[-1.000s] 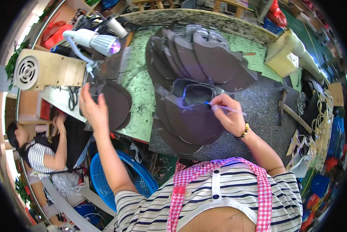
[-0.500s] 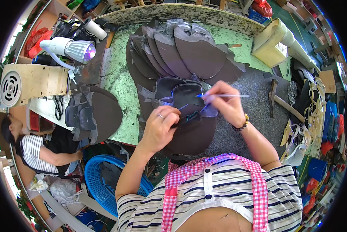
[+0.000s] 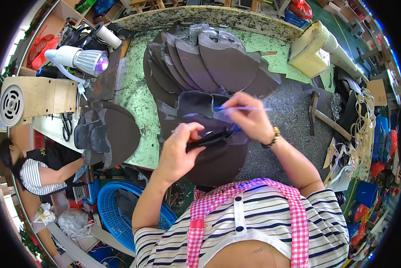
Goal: The person marks leather pieces with a pen, then folds their edges and hammers them using a small hammer.
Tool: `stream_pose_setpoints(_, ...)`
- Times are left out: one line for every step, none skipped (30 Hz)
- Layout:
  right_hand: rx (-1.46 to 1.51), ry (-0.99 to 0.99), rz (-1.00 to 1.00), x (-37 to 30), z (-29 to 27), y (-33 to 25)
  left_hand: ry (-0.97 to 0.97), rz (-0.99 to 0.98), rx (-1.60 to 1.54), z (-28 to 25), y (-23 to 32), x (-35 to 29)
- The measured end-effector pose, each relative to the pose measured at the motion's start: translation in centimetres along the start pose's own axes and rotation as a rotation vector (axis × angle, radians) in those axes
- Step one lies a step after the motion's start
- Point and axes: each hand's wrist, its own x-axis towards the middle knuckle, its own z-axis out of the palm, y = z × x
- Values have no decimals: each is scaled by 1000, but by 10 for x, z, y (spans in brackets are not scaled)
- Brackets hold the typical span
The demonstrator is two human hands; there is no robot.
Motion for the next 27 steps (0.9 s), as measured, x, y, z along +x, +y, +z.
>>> stream_pose_setpoints(-11,-39,-17,5,8,4,-38,-130,-27,-8,7,3)
stream_pose_setpoints(-65,-51,-97,12,17,7,-62,-81,-5,-19,8,8)
stream_pose_setpoints(-120,-61,-175,20,22,9,-97,-86,52,-26,6,16)
stream_pose_setpoints(-337,-1,-211,25,28,8,-107,-76,106,-33,-3,22)
stream_pose_setpoints(-334,-4,-221,26,31,5,-116,-64,158,-36,-14,28)
stream_pose_setpoints(-270,-51,-120,24,32,2,-110,-62,165,-36,-23,34)
stream_pose_setpoints(-211,-97,-17,25,31,2,-115,34,282,-33,-34,41)
stream_pose_setpoints(-67,-112,-46,22,26,13,-126,131,395,-31,-37,45)
stream_pose_setpoints(98,-67,-23,21,20,23,-125,133,394,-33,-36,44)
stream_pose_setpoints(235,22,14,18,14,14,-159,111,337,-36,-35,44)
stream_pose_setpoints(370,121,55,13,5,5,-199,94,275,-37,-33,45)
stream_pose_setpoints(339,186,-5,10,-4,5,-136,149,246,-36,-27,40)
stream_pose_setpoints(289,216,-42,7,-11,6,-145,151,241,-37,-22,33)
stream_pose_setpoints(223,175,-19,4,-14,7,-155,138,190,-39,-20,24)
stream_pose_setpoints(159,133,5,2,-14,7,-165,125,139,-41,-17,16)
stream_pose_setpoints(31,60,-10,0,-10,4,-128,187,133,-41,-10,8)
stream_pose_setpoints(-101,-8,-25,-2,-7,1,-134,187,128,-39,-2,9)
stream_pose_setpoints(-145,-20,-116,0,0,3,-140,124,61,-38,6,10)
stream_pose_setpoints(-215,2,-186,3,6,12,-145,65,-1,-37,13,13)
stream_pose_setpoints(-350,47,-175,3,10,20,-203,76,8,-38,7,17)
stream_pose_setpoints(-487,95,-163,4,12,25,-203,80,12,-36,4,26)
stream_pose_setpoints(-488,95,-168,4,11,26,-280,80,72,-32,-2,37)
stream_pose_setpoints(-322,43,-86,1,9,25,-352,77,135,-31,-7,46)
stream_pose_setpoints(-157,-9,-3,-1,6,25,-360,189,182,-27,-23,56)
stream_pose_setpoints(-37,15,29,-1,1,25,-357,192,182,-25,-27,65)
stream_pose_setpoints(120,102,40,-3,-1,22,-397,262,234,-23,-29,71)
stream_pose_setpoints(279,185,50,-6,-2,18,-435,330,287,-23,-28,73)
